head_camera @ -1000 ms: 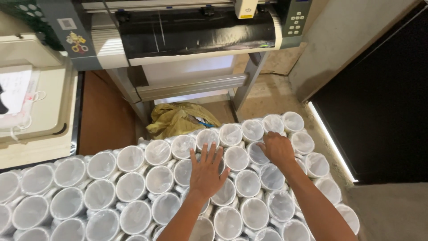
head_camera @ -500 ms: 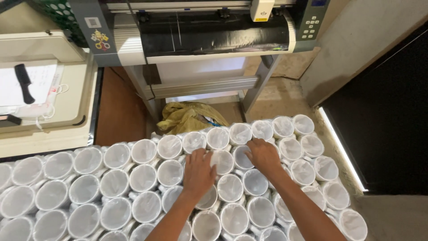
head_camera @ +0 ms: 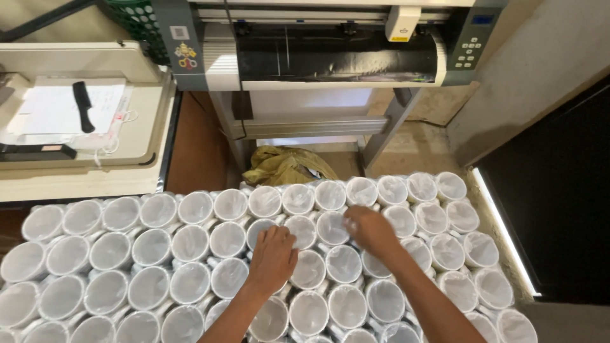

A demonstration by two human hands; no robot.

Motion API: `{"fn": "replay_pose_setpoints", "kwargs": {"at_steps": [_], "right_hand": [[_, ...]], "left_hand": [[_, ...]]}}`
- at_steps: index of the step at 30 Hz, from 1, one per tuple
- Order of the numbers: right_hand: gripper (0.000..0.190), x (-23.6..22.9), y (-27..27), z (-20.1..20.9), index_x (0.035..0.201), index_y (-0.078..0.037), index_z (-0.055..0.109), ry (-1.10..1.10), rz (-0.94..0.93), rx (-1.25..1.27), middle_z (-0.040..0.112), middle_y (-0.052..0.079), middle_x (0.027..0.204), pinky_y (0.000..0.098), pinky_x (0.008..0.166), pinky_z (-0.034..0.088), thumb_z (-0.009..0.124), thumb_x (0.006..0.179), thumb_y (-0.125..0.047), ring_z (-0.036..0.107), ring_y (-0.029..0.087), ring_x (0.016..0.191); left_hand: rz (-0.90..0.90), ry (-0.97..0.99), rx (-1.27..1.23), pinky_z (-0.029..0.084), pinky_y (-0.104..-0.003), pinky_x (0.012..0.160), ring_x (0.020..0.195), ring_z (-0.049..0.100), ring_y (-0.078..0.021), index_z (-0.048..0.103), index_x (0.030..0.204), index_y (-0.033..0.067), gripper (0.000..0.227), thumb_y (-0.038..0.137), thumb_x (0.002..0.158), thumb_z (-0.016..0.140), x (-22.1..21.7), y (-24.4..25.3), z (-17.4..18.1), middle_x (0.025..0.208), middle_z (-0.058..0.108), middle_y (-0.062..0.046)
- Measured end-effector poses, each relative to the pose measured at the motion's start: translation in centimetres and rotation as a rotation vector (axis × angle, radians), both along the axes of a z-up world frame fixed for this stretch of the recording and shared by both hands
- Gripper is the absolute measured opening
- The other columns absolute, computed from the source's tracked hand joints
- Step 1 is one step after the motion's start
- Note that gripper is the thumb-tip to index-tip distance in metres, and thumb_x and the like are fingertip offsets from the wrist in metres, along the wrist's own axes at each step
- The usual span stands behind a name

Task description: The person arranges numerous white plastic cups on a black tray. They use both hands to pick up, place, and align the cups in neat rows, ensuring they are tightly packed and organized on the tray surface.

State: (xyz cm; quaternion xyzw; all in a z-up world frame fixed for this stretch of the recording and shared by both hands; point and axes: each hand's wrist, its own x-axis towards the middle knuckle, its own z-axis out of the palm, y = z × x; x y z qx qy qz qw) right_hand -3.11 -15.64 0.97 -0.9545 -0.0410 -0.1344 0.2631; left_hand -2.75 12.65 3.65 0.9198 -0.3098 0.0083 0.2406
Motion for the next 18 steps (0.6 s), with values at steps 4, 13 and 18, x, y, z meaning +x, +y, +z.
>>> {"fn": "replay_pose_setpoints", "kwargs": {"at_steps": [4, 13, 18], "right_hand": [[0.018, -0.8, 3.7, 0.8, 0.091, -0.007, 0.076, 0.012, 0.319, -0.063, 0.076, 0.014, 0.097, 0.0478, 0.08, 0.056, 0.073, 0.077, -0.018, 0.071, 0.033, 0.09], [0.016, -1.9, 7.9, -3.7, 0.094, -0.002, 0.067, 0.29, 0.092, -0.224, 0.071, 0.023, 0.077, 0.0544, 0.065, 0.054, 0.057, 0.092, -0.014, 0.069, 0.043, 0.07], [0.015, -1.9, 8.0, -5.1, 0.086, -0.001, 0.065, 0.2, 0.053, -0.284, 0.071, 0.022, 0.072, 0.0521, 0.065, 0.055, 0.056, 0.09, -0.013, 0.071, 0.04, 0.066]], "left_hand": [[-0.06, 0.032, 0.082, 0.038, -0.045, 0.099, 0.112, 0.054, -0.0278, 0.072, 0.099, 0.0054, 0.012, 0.01, 0.09, 0.067, 0.2, 0.8, -0.8, 0.106, 0.063, -0.009], [-0.225, -0.129, 0.266, 0.04, -0.045, 0.102, 0.104, 0.061, -0.0254, 0.072, 0.093, 0.0094, 0.014, 0.004, 0.085, 0.063, 1.0, 0.0, -4.6, 0.096, 0.071, -0.008], [-0.239, -0.126, 0.28, 0.041, -0.042, 0.099, 0.101, 0.063, -0.0248, 0.071, 0.093, 0.0107, 0.013, 0.006, 0.089, 0.06, 1.4, 0.0, -6.5, 0.091, 0.073, -0.006]]}}
